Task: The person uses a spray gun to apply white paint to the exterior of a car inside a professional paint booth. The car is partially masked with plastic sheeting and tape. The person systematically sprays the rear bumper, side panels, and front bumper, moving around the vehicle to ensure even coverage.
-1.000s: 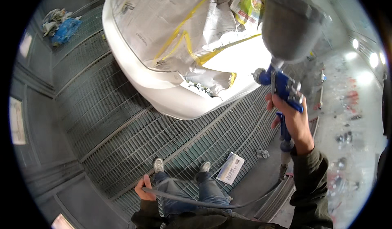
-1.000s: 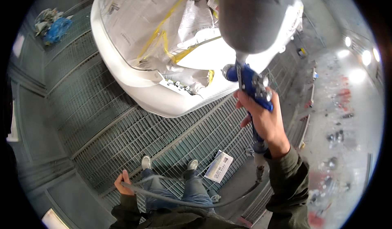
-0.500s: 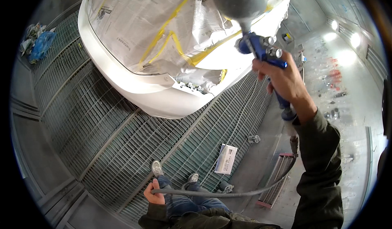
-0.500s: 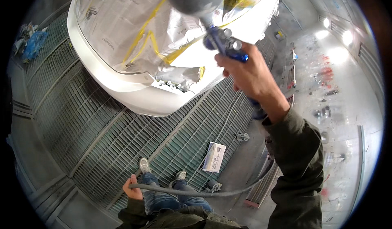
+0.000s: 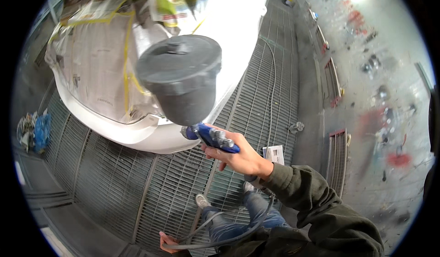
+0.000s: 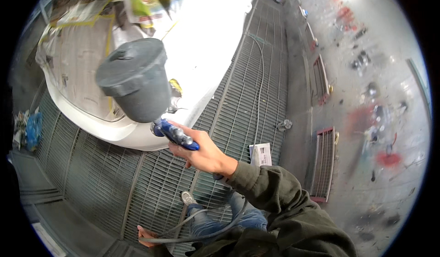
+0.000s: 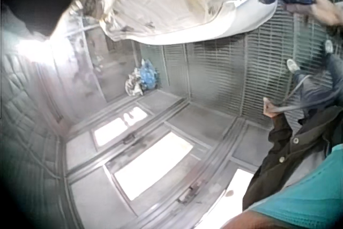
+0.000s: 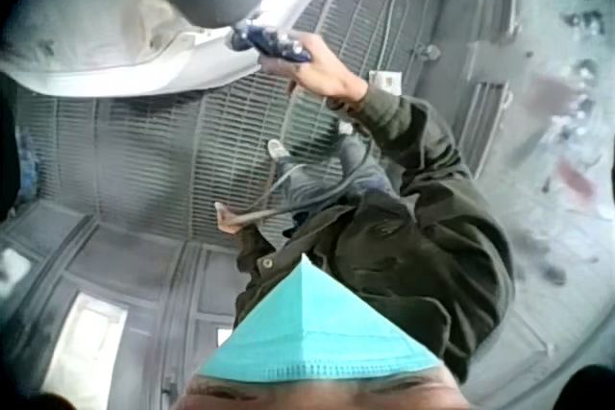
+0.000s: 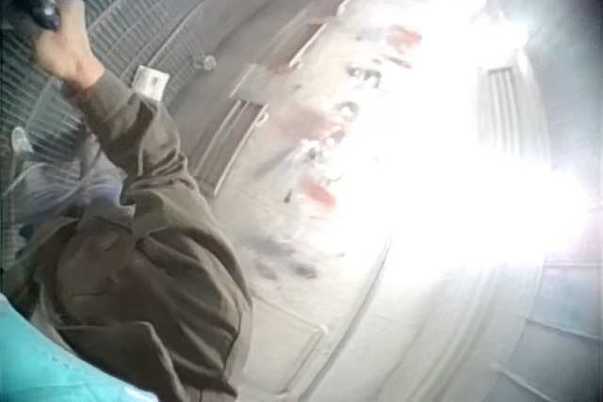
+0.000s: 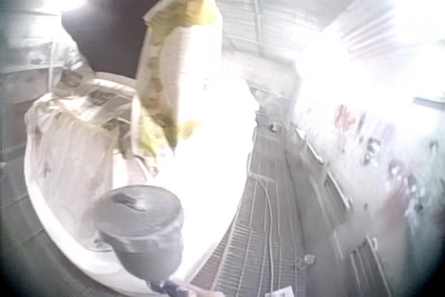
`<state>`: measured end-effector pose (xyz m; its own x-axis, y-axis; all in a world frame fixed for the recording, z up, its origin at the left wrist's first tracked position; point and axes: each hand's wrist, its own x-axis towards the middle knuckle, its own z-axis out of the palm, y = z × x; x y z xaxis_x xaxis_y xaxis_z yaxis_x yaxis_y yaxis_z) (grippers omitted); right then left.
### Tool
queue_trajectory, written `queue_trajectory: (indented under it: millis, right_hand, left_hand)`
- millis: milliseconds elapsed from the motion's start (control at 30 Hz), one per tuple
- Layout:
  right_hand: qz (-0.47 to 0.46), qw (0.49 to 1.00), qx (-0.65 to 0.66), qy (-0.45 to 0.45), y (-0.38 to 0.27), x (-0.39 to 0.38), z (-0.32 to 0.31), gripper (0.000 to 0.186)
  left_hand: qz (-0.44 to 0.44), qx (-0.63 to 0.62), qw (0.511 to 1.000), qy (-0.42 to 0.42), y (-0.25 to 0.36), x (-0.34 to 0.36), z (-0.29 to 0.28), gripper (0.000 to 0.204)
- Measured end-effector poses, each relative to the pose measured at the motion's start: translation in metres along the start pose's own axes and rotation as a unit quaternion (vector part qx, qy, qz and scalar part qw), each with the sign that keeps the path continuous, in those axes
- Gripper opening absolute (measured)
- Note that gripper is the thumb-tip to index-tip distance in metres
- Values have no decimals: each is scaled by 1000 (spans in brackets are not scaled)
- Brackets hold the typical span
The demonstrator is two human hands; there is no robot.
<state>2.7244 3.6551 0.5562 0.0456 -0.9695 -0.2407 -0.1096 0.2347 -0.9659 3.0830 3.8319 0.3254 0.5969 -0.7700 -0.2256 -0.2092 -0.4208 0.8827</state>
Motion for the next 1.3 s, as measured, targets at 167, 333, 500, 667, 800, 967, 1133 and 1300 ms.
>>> queue_trajectory:
  millis: [167,333,500,667,800,967,1133,1300]
  right_hand:
    - [34,987,117,108,73,-51,-94,67]
    - [17,955,195,225,143,-77,-191,27]
    - [41,936,286,202,220,-79,-279,28]
    - [58,942,298,143,238,-74,-344,27]
    - [1,946,237,222,263,-56,-357,22]
    - [-7,945,297,135,299,-53,-309,26]
    - [-27,936,348,-43,286,-49,-269,35]
    - [-85,967,216,-104,248,-6,-303,50]
  left_hand:
    - [74,5,997,-35,-1,-8,41,55]
    - [136,35,990,-18,20,-56,96,55]
    - [241,129,958,91,16,-135,118,52]
    - [-26,-30,995,88,-5,-207,123,41]
    - [174,163,971,12,-9,-235,155,41]
    - [258,268,928,37,-20,-220,148,43]
    - [258,248,932,55,3,-196,185,46]
    - [240,235,942,10,8,-183,242,39]
